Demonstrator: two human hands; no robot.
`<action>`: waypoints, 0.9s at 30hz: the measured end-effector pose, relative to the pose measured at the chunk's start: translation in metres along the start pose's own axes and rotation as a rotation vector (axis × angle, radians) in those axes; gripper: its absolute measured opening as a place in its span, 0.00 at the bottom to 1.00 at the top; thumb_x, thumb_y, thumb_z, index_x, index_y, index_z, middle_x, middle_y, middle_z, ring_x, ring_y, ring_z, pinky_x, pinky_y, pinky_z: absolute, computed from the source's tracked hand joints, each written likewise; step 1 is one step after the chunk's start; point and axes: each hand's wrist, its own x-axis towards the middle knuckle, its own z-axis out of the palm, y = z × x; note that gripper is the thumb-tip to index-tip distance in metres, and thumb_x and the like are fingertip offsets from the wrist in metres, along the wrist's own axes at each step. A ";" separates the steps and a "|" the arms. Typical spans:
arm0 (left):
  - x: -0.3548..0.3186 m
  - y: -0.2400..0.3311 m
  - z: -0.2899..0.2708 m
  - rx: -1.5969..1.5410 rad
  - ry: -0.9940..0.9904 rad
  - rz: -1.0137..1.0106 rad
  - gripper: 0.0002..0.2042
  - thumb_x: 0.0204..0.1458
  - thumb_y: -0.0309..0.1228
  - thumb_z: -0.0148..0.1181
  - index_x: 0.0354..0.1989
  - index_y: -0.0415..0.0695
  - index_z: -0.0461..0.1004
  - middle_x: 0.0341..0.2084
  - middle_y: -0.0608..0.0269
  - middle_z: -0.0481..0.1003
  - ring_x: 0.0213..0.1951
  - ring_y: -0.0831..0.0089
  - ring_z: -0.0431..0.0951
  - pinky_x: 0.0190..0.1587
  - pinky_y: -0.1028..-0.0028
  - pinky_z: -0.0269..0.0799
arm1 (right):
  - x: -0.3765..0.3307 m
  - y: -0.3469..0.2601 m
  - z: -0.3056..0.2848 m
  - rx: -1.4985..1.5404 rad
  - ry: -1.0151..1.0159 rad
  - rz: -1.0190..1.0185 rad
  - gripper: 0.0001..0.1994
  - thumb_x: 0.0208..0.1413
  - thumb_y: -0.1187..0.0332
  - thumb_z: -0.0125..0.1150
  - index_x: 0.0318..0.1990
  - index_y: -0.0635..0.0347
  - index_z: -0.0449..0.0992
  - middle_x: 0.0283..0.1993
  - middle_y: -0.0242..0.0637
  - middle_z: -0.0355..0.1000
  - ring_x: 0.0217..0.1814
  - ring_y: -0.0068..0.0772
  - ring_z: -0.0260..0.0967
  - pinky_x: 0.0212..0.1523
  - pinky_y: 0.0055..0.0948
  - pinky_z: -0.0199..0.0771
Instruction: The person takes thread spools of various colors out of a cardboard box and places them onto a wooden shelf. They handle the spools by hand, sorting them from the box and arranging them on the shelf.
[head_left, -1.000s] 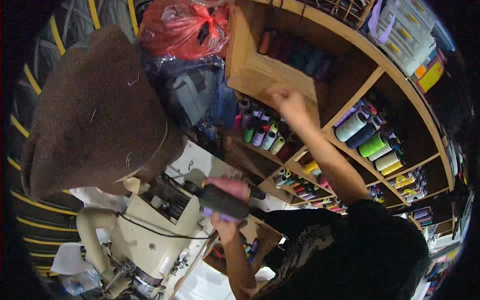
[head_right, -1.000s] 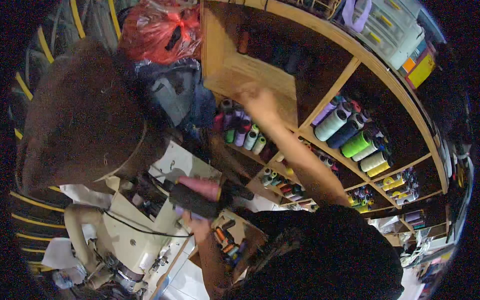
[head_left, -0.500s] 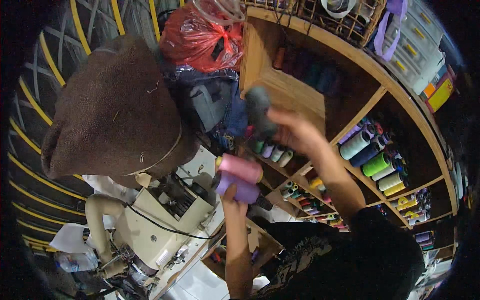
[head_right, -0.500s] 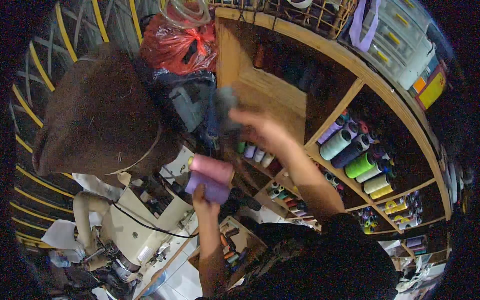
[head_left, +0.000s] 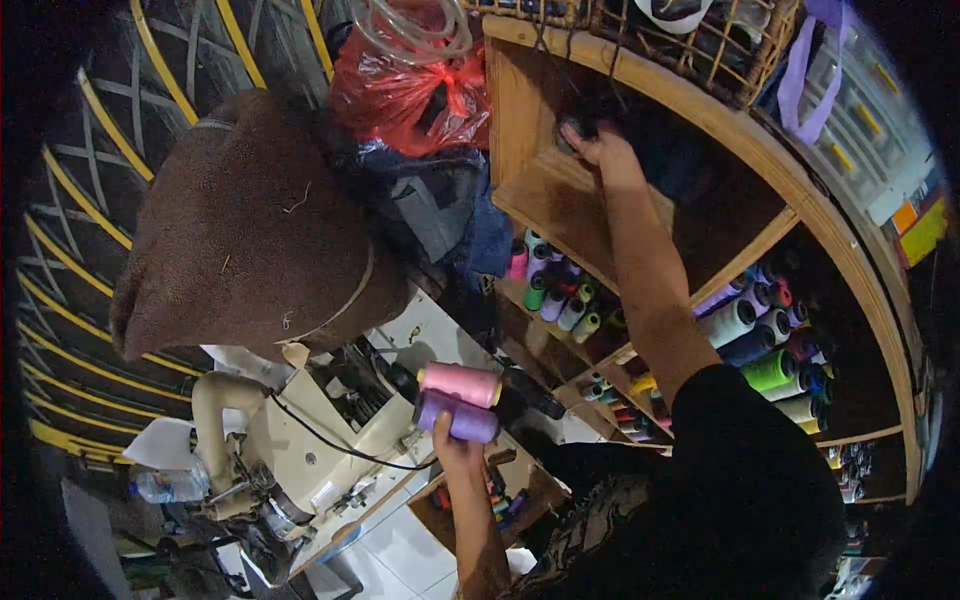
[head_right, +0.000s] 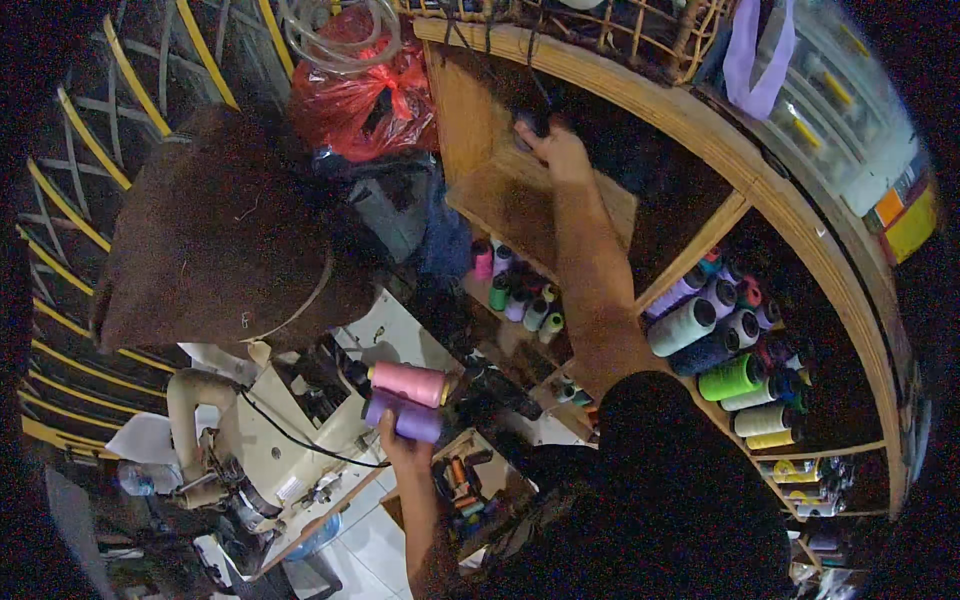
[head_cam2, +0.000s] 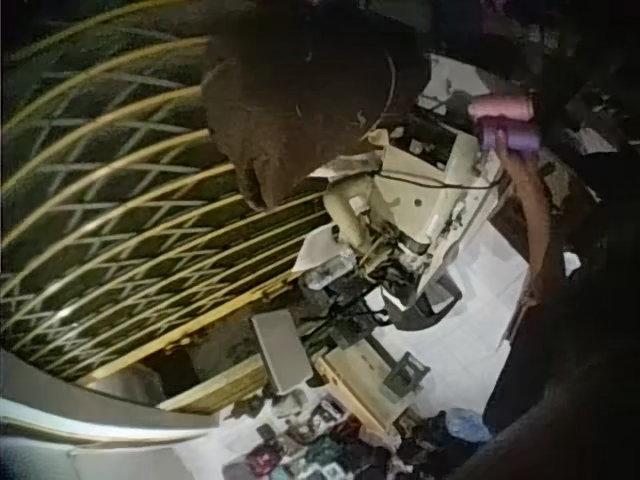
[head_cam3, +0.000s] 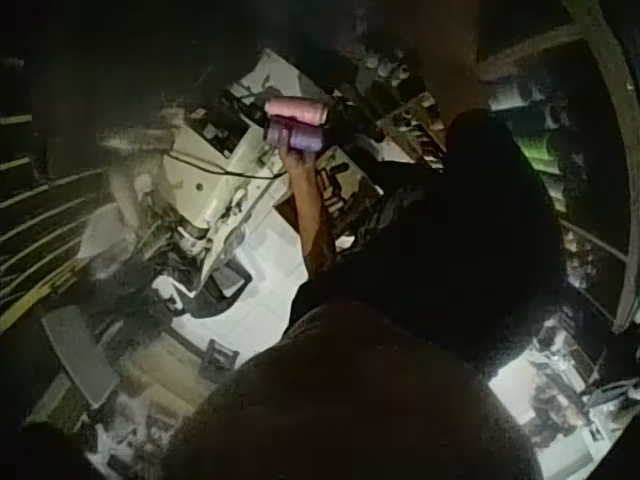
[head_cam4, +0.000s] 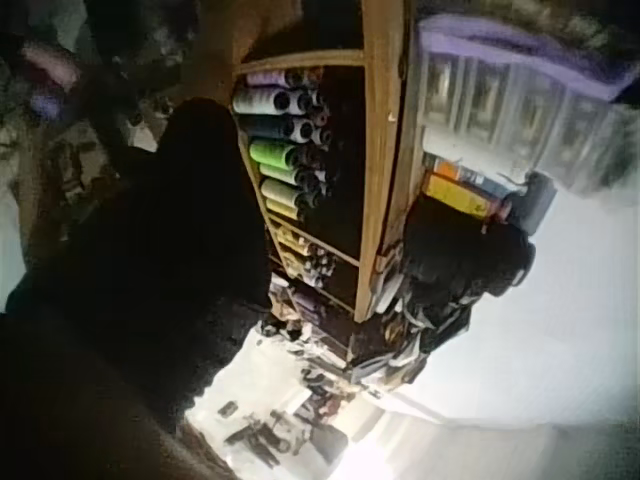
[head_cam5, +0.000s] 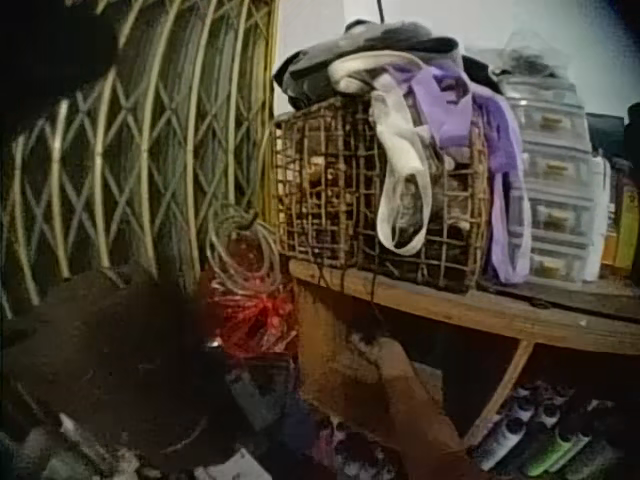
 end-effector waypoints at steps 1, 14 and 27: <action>-0.007 0.006 -0.014 0.047 0.088 0.064 0.27 0.44 0.37 0.60 0.53 0.43 0.61 0.48 0.58 0.67 0.51 0.63 0.67 0.57 0.61 0.60 | -0.050 0.004 0.069 0.072 -0.040 0.145 0.22 0.56 0.58 0.51 0.53 0.61 0.62 0.52 0.50 0.61 0.53 0.50 0.61 0.46 0.42 0.70; -0.035 0.021 0.042 0.006 -0.051 0.174 0.33 0.40 0.41 0.64 0.55 0.44 0.59 0.50 0.56 0.66 0.53 0.59 0.66 0.59 0.61 0.58 | -0.090 -0.110 0.078 -1.074 0.302 0.312 0.30 0.45 0.45 0.58 0.46 0.65 0.73 0.44 0.50 0.72 0.48 0.44 0.69 0.48 0.41 0.65; -0.040 0.028 0.065 -0.025 -0.148 0.186 0.34 0.40 0.38 0.63 0.56 0.40 0.57 0.52 0.54 0.65 0.54 0.59 0.65 0.59 0.60 0.58 | -0.163 -0.193 0.093 -0.763 0.060 0.022 0.22 0.43 0.54 0.65 0.34 0.68 0.77 0.38 0.44 0.75 0.37 0.37 0.73 0.37 0.34 0.71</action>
